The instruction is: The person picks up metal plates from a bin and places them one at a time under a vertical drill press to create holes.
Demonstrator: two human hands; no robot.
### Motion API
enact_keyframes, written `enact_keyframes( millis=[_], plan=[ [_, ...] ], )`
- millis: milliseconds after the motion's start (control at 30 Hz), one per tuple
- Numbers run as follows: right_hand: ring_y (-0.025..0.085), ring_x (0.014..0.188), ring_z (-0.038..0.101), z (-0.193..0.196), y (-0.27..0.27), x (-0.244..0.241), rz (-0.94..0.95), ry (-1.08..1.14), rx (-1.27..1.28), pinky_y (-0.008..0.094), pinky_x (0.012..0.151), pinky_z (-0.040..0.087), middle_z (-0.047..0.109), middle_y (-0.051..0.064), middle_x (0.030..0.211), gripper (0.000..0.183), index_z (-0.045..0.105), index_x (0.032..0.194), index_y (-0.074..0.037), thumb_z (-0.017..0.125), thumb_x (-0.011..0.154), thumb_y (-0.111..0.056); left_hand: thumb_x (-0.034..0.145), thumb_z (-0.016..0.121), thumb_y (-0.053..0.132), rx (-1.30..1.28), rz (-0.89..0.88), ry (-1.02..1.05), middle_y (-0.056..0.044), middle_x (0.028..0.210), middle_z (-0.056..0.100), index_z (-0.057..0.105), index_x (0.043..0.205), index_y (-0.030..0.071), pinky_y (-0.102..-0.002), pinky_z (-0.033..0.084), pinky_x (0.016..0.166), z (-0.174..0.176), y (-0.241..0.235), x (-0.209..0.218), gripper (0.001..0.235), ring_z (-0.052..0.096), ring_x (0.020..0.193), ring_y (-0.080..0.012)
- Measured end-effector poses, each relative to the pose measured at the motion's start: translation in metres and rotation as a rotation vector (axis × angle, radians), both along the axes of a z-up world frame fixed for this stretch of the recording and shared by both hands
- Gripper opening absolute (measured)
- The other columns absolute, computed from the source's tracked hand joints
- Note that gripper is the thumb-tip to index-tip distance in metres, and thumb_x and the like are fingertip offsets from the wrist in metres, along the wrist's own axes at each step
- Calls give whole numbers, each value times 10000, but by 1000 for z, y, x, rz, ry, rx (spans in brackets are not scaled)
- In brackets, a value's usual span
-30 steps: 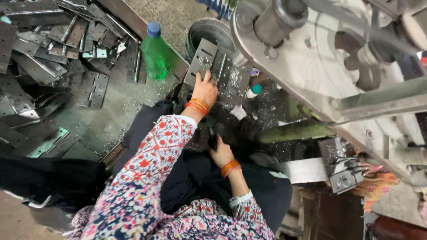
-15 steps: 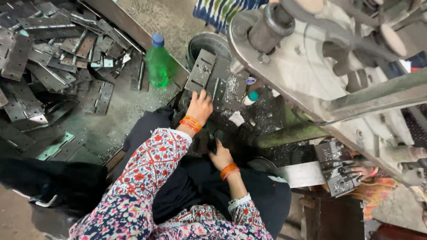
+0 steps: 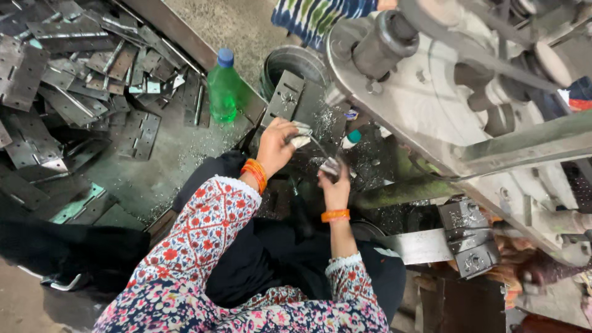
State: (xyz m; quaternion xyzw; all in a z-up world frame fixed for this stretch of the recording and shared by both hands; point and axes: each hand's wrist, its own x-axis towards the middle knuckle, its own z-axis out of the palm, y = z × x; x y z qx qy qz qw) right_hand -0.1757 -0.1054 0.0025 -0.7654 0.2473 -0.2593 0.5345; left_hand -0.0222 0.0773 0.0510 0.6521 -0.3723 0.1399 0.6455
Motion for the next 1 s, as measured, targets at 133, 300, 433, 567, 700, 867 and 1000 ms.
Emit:
enact_keyframes(
  millis=[133,300,433,567,700,867,1000],
  plan=[
    [120,851,683,5,-8,9,-73,-227,158,273,661,614,712,77,1071,445,570,1282,10,759,879,15,842,837,134,-148,-203,272,-81,1108,781,761,1014,33,-366,531,932,-17,-21,10,213,690,1029,-285],
    [128,787,682,25,-17,11,-182,-369,111,307,588,597,710,90,1001,327,617,1183,22,768,893,17,850,824,176,-160,-218,332,-77,1188,753,764,1092,44,-383,521,954,-19,-42,29,282,653,1054,-302],
    [242,813,714,30,-15,15,-166,-11,-577,370,698,590,674,117,1033,351,662,1153,-35,766,820,9,764,811,169,377,464,-15,-51,1239,702,753,1153,82,-460,475,896,-8,-30,45,402,585,1144,-326],
    [372,1025,663,-2,9,38,44,221,-942,458,843,562,610,143,1182,352,673,1173,-92,769,836,-62,795,830,281,571,377,1,-60,1306,644,713,1199,81,-486,465,935,-7,-21,36,466,533,1209,-340],
    [416,1146,610,-3,27,54,114,314,-867,480,919,534,563,166,1303,443,630,1280,-72,732,849,-61,694,850,392,811,188,-153,-72,1360,617,713,1216,76,-623,413,972,-20,-19,14,626,472,1295,-397],
    [436,1263,525,28,48,23,243,333,-830,481,1027,488,522,196,1418,723,520,1438,-76,772,762,-122,728,768,343,1045,155,-352,-34,1386,601,736,1143,86,-693,329,1031,-40,-31,8,489,419,1365,-363],
    [444,1315,490,22,63,-30,325,630,-789,489,1010,498,456,230,1491,841,398,1521,-91,810,818,-296,881,647,176,1049,210,-382,-26,1343,641,780,1058,115,-689,324,1084,-56,-49,17,230,440,1396,-353]
  ],
)
